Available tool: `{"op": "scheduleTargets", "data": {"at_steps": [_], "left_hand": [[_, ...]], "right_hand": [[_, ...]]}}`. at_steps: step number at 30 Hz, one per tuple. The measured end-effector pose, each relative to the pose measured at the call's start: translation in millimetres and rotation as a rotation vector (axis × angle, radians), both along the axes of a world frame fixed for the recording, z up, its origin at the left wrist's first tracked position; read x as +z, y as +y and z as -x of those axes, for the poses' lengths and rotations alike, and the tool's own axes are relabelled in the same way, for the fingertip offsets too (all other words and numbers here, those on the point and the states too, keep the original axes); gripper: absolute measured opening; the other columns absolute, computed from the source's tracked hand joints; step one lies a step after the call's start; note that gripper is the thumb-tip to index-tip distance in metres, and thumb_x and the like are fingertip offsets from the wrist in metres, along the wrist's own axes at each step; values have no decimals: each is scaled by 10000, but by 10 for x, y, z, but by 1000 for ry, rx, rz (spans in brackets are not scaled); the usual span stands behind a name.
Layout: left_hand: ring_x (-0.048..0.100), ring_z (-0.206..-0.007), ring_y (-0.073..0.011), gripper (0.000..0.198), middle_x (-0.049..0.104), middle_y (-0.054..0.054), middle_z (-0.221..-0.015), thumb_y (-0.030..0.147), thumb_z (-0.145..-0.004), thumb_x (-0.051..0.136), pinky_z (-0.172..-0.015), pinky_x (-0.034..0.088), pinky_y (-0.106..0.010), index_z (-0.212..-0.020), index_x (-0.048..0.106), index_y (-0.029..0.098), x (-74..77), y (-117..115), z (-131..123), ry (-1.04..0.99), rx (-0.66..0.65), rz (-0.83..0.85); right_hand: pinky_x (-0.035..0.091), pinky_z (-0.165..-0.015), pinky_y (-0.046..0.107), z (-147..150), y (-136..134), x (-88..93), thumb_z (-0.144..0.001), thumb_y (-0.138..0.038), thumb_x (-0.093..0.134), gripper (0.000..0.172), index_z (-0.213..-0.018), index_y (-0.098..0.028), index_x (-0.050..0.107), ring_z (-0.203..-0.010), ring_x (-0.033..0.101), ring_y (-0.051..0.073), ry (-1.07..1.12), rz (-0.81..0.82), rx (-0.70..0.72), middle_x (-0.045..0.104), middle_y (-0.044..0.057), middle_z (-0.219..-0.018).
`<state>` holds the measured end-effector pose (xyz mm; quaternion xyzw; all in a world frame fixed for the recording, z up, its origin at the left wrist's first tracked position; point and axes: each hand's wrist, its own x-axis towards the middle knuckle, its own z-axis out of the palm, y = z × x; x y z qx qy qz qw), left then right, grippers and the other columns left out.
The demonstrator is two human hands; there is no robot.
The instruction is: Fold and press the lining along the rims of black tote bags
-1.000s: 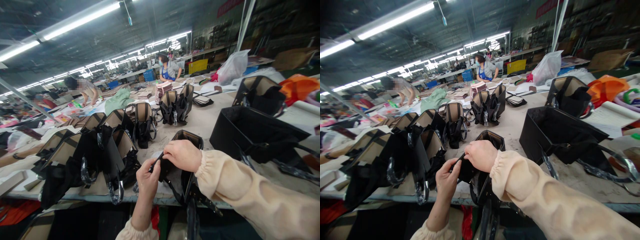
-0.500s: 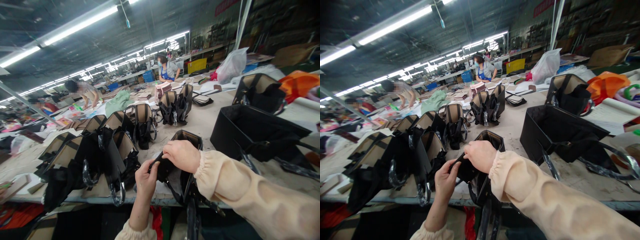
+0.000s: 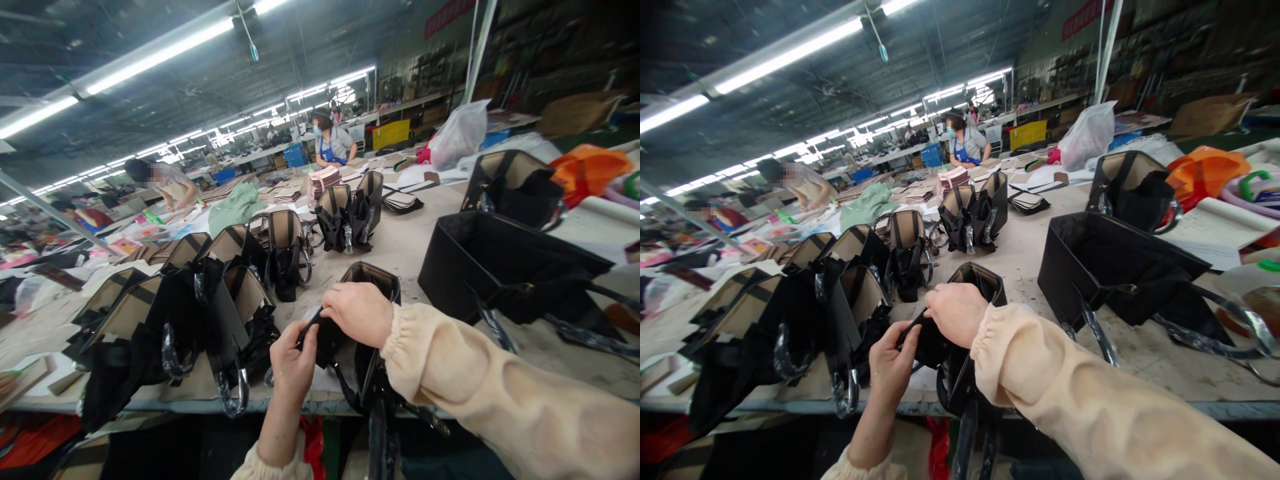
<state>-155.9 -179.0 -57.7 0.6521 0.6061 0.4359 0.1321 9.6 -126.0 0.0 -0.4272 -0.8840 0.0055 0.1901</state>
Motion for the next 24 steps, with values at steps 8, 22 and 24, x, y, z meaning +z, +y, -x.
{"op": "scheduleTargets", "data": {"at_steps": [8, 22, 24], "left_hand": [[620, -747, -154, 229, 682, -22, -811, 328, -815, 580, -686, 462, -245, -981, 679, 205, 139, 81, -40, 112, -83, 5], [602, -704, -139, 188, 665, -8, -742, 332, -813, 584, -658, 444, -233, -826, 704, 188, 130, 131, -51, 52, -57, 30], [601, -696, -139, 187, 663, -4, -732, 335, -809, 588, -651, 442, -232, -815, 703, 188, 136, 133, -49, 45, -59, 39]], "right_hand": [[387, -601, 264, -3, 11, 3, -884, -355, 472, 251, -794, -191, 639, -765, 618, 168, -2, 38, -33, 664, 29, -811], [398, -698, 273, -350, 132, 57, -857, -442, 477, 276, -855, -290, 707, -865, 625, 184, -19, 194, -28, 715, -10, -909], [400, -676, 279, -323, 131, 64, -856, -449, 474, 289, -855, -282, 710, -847, 630, 192, -21, 176, -66, 716, 0, -908]]}}
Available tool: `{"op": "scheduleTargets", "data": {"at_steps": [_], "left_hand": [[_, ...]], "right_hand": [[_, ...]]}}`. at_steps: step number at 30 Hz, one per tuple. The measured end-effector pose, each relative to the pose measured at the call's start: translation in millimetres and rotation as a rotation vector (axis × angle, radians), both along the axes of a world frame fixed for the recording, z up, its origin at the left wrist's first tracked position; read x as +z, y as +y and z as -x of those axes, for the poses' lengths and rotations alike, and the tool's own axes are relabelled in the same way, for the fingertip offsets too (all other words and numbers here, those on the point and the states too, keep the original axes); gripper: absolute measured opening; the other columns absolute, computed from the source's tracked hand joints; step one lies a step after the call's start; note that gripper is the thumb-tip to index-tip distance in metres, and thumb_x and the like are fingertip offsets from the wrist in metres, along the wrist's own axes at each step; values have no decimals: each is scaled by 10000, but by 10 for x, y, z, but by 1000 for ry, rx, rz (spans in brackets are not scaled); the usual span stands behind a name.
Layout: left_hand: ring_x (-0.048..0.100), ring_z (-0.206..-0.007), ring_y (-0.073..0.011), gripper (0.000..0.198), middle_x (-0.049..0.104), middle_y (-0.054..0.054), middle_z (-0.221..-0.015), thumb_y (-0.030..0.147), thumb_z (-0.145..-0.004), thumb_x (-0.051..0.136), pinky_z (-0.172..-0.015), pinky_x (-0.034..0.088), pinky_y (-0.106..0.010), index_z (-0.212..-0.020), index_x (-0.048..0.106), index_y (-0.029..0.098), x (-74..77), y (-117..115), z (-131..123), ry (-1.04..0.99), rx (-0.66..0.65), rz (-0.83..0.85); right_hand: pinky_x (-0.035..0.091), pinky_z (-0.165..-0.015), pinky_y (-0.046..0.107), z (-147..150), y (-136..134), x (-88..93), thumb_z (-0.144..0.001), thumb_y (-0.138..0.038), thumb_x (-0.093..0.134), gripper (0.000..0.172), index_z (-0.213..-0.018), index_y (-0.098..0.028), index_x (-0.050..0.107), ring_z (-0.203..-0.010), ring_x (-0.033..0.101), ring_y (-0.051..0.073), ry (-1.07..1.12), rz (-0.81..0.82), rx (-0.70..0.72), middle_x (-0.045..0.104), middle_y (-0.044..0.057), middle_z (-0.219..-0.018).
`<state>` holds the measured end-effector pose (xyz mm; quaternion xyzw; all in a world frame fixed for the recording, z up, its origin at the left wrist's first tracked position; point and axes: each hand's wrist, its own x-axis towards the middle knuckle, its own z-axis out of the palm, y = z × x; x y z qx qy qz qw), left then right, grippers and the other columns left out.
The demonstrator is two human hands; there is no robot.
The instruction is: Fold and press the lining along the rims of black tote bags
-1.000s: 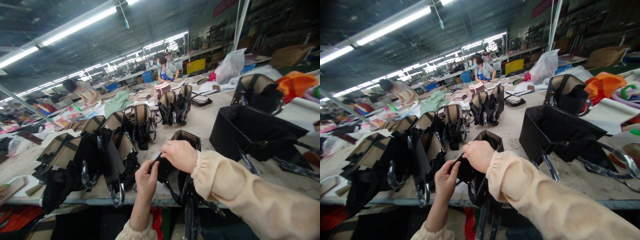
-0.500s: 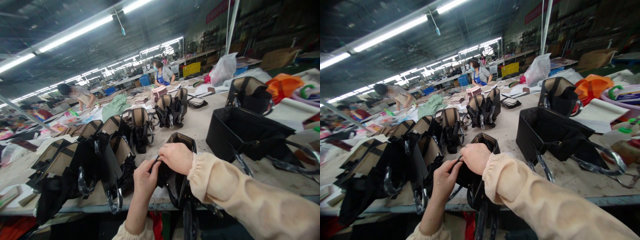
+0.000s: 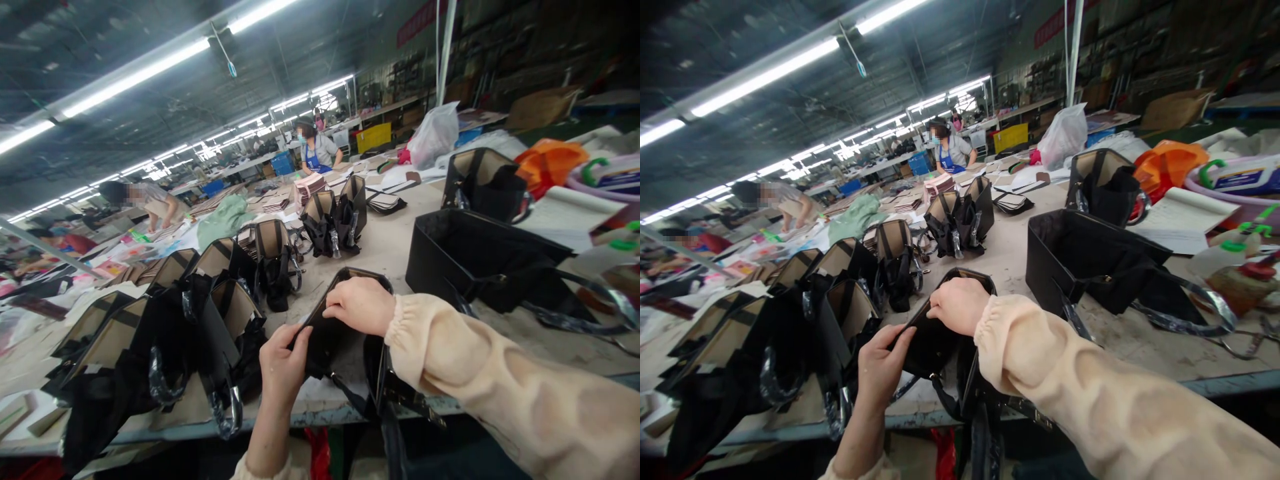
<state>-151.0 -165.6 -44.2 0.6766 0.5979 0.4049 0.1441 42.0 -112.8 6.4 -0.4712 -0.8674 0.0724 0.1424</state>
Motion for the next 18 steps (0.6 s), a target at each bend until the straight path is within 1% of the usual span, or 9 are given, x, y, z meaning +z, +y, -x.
{"op": "scheduleTargets", "data": {"at_steps": [5, 18], "left_hand": [[590, -672, -134, 193, 653, 1, -705, 341, -805, 590, -633, 436, -229, -803, 701, 184, 10, 8, 1, -12, -8, 36], [596, -673, -139, 184, 661, -3, -710, 335, -793, 599, -627, 438, -230, -794, 704, 184, 16, 11, -4, -5, -17, 18]], "right_hand": [[410, -663, 279, 68, 11, 27, -858, -448, 465, 305, -828, -268, 709, -843, 632, 199, -27, -9, -63, 715, 17, -917], [403, -587, 271, 121, 4, 48, -843, -426, 491, 292, -783, -257, 722, -767, 647, 207, -28, -50, -108, 720, 38, -811]]}}
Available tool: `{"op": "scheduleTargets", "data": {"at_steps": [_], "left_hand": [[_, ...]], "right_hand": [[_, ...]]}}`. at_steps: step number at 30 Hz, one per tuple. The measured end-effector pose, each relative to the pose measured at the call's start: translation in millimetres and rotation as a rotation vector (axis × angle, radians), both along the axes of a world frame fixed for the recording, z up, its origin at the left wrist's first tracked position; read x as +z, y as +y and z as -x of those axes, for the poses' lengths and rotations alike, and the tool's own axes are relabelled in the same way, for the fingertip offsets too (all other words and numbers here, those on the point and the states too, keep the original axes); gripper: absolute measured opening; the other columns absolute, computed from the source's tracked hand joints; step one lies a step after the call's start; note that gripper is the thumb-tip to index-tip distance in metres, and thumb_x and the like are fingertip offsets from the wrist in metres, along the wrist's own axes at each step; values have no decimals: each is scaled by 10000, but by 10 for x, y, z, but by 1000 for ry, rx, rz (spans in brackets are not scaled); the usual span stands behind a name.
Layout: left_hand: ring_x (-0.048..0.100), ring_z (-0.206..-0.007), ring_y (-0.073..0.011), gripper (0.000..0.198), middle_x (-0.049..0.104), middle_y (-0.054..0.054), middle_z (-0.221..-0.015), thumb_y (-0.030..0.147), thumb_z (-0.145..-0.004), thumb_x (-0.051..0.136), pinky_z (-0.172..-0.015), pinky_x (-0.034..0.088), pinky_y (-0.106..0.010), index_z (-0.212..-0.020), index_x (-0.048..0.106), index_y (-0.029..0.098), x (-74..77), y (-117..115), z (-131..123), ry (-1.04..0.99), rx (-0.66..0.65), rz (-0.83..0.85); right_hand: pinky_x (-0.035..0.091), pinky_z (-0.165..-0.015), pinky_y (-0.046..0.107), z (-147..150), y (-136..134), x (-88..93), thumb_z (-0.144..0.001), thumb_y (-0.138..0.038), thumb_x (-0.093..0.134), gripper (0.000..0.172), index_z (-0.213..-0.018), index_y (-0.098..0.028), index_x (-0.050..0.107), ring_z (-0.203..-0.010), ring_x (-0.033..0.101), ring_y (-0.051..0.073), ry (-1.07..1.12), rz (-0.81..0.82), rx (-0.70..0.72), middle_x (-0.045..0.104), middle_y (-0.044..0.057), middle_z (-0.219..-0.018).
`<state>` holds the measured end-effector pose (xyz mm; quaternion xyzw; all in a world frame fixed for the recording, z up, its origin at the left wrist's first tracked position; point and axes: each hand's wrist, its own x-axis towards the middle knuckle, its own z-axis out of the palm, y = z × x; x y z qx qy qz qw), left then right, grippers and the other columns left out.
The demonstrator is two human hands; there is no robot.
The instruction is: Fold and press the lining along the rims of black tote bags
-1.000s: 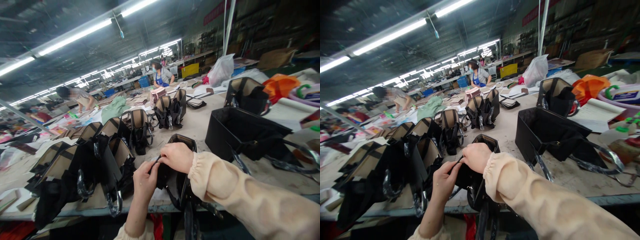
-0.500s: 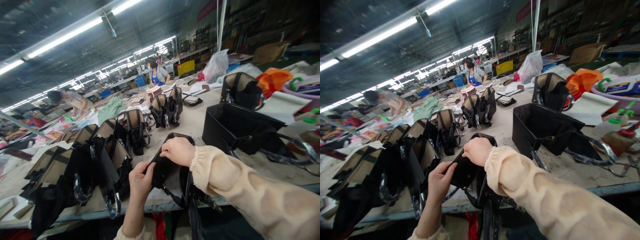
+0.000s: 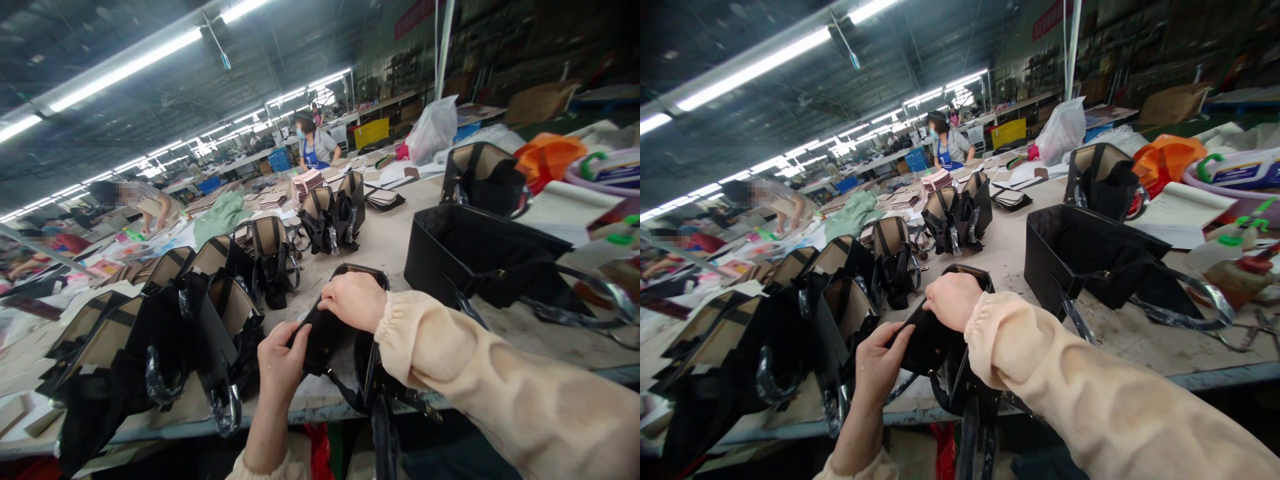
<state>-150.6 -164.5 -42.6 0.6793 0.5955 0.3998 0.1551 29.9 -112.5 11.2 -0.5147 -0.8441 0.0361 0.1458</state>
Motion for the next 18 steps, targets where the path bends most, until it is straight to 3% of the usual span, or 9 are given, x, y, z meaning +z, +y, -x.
{"op": "scheduleTargets", "data": {"at_steps": [18], "left_hand": [[598, -673, -148, 202, 663, -9, -704, 350, -794, 589, -632, 445, -238, -786, 698, 179, 19, -9, -13, 12, 12, 14]], "right_hand": [[415, -631, 276, -2, -12, 3, -853, -418, 484, 289, -786, -245, 705, -799, 640, 202, 7, 28, -6, 708, 45, -837]]}}
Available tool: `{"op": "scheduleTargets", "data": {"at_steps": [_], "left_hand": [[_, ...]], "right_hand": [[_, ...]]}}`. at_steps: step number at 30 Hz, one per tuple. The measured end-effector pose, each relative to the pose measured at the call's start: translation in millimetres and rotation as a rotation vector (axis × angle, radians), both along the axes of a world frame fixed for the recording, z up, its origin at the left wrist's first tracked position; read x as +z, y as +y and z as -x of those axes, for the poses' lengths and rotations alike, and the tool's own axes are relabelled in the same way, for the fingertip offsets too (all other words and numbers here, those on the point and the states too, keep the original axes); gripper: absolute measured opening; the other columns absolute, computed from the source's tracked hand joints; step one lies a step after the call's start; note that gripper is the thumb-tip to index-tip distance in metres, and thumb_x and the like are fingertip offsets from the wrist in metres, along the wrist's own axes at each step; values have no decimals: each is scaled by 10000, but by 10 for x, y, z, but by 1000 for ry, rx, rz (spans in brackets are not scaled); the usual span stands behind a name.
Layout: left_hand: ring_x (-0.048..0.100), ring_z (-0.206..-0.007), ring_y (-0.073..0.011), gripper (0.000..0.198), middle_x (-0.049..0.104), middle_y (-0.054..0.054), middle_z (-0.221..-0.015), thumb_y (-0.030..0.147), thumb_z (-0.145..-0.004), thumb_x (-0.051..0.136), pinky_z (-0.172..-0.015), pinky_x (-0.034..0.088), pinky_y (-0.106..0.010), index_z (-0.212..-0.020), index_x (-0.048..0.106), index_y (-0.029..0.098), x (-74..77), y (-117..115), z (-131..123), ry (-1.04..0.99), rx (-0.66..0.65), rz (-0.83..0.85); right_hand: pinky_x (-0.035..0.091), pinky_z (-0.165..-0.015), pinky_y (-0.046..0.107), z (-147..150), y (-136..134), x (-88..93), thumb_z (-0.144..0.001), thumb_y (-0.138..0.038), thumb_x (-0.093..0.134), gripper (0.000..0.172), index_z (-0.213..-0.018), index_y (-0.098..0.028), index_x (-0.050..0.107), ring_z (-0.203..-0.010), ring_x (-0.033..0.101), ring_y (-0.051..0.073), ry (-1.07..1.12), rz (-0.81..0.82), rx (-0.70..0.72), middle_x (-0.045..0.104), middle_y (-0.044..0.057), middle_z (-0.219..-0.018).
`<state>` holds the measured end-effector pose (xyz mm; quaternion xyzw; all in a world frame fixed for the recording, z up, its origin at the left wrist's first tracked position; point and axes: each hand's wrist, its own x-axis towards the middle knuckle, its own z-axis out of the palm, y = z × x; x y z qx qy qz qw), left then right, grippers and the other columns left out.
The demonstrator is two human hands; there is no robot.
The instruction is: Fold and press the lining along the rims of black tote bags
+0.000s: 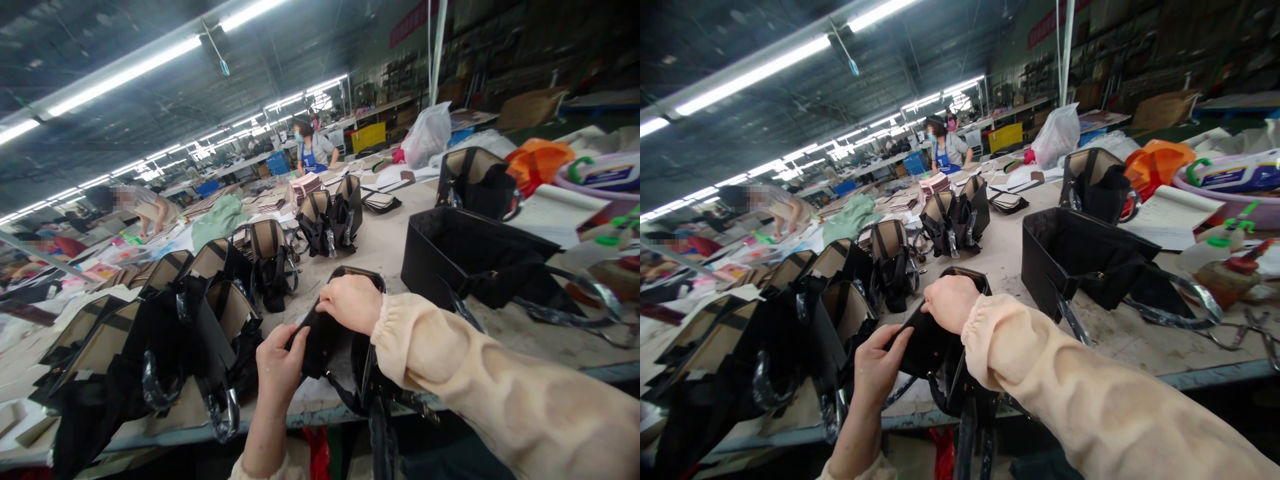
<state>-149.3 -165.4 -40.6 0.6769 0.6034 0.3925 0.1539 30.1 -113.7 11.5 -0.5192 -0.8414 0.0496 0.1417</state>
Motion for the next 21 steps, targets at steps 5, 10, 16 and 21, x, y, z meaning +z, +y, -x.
{"op": "scheduleTargets", "data": {"at_steps": [5, 10, 16, 21], "left_hand": [[597, -674, -150, 210, 659, -8, -702, 356, -801, 576, -631, 444, -240, -784, 690, 181, 11, 12, 10, 8, -17, 22], [580, -665, -146, 220, 639, 3, -687, 352, -826, 523, -610, 422, -232, -771, 664, 192, 69, 6, -2, 88, -46, 59], [605, -706, -187, 221, 672, -17, -734, 378, -821, 507, -623, 403, -270, -790, 645, 208, 300, 28, -58, 431, -80, 166], [643, -868, -238, 291, 718, -79, -979, 377, -819, 525, -734, 425, -308, -1017, 680, 231, 345, 213, -144, 473, -100, 97]], "right_hand": [[403, -613, 272, -6, 7, -62, -825, -420, 537, 223, -906, -241, 643, -783, 635, 195, 61, -39, -27, 694, 28, -817], [394, -615, 271, -27, 16, -113, -825, -393, 539, 240, -1034, -299, 611, -812, 637, 197, 103, -76, 19, 704, 14, -867], [405, -643, 275, -26, 28, -88, -828, -396, 533, 194, -919, -291, 669, -820, 632, 194, 71, -47, 29, 706, 14, -863], [407, -660, 268, -1, 40, -73, -833, -382, 528, 183, -889, -275, 667, -848, 630, 186, 74, -5, 16, 709, 13, -881]]}}
